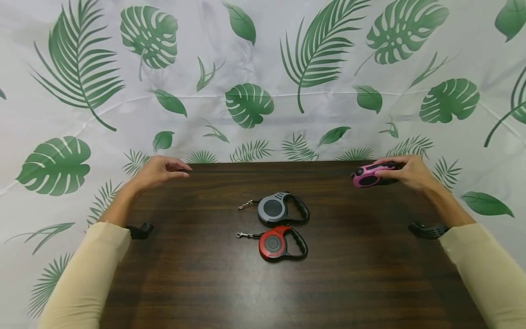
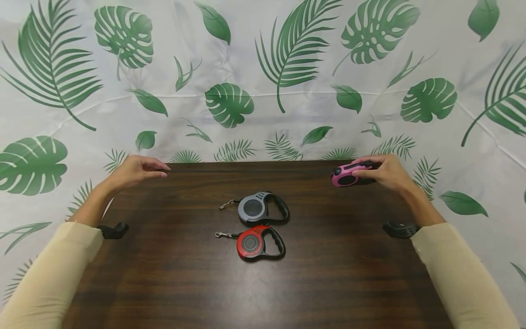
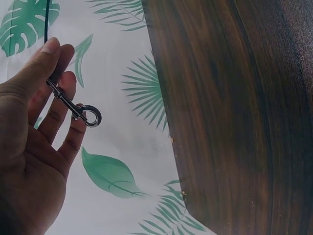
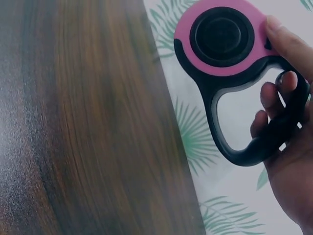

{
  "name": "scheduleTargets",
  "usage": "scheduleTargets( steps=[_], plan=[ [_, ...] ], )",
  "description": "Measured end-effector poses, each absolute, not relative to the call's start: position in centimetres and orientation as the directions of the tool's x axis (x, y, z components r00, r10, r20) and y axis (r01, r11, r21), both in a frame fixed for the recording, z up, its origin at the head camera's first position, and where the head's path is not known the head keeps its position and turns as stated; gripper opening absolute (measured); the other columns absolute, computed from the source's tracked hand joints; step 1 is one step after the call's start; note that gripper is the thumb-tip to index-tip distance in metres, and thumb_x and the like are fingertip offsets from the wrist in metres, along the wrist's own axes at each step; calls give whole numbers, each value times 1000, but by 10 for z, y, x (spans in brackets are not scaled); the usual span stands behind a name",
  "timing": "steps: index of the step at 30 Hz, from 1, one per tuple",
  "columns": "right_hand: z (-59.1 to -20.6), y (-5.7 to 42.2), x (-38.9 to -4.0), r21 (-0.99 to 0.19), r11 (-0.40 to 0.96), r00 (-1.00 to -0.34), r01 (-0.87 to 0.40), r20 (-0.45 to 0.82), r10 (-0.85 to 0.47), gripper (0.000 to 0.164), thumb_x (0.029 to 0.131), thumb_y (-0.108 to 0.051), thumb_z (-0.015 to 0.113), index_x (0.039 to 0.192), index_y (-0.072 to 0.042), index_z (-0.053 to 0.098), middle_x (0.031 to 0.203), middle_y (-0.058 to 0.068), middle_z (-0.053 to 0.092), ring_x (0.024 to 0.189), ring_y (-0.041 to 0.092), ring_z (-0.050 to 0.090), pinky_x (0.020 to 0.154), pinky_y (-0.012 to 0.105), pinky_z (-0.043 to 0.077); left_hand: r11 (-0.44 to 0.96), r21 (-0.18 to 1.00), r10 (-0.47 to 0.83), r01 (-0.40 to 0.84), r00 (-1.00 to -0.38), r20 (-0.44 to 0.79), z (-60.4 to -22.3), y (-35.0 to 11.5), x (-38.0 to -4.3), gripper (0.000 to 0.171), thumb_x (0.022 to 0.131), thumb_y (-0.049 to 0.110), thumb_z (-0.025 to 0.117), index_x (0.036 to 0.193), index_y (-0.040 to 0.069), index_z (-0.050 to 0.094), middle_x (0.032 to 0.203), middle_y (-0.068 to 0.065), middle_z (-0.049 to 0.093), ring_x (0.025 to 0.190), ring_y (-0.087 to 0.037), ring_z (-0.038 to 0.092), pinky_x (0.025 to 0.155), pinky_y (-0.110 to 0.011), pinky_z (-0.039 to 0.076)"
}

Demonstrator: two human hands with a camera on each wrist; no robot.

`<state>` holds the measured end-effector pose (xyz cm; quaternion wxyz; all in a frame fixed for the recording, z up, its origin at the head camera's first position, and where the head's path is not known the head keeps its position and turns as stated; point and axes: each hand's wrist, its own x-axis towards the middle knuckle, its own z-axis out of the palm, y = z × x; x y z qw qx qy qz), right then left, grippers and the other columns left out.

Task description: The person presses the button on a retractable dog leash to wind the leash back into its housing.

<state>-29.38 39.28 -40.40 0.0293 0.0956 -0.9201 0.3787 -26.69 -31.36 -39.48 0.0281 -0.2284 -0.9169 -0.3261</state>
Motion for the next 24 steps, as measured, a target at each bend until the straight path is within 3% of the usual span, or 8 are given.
scheduleTargets(
  steps=[10,24],
  plan=[
    [-405,383,-293,-681,704,-979,-202,127,-158,42,78,-30,84,114,-10,73,86,-7,70,73,15,54,53,29,44,647,587,451,486,-865,219,-397,-306,-268,15,86,15,76,100,10,76,94,-4,75,76,-5,66,61,-18,47],
    [-401,363,-290,-719,656,-972,-229,138,-189,41,75,-29,86,110,-11,75,84,-5,73,68,14,58,53,28,49,634,594,473,496,-856,209,-390,-281,-269,14,87,18,75,100,13,77,94,-1,75,78,-7,65,65,-18,47]
  ],
)
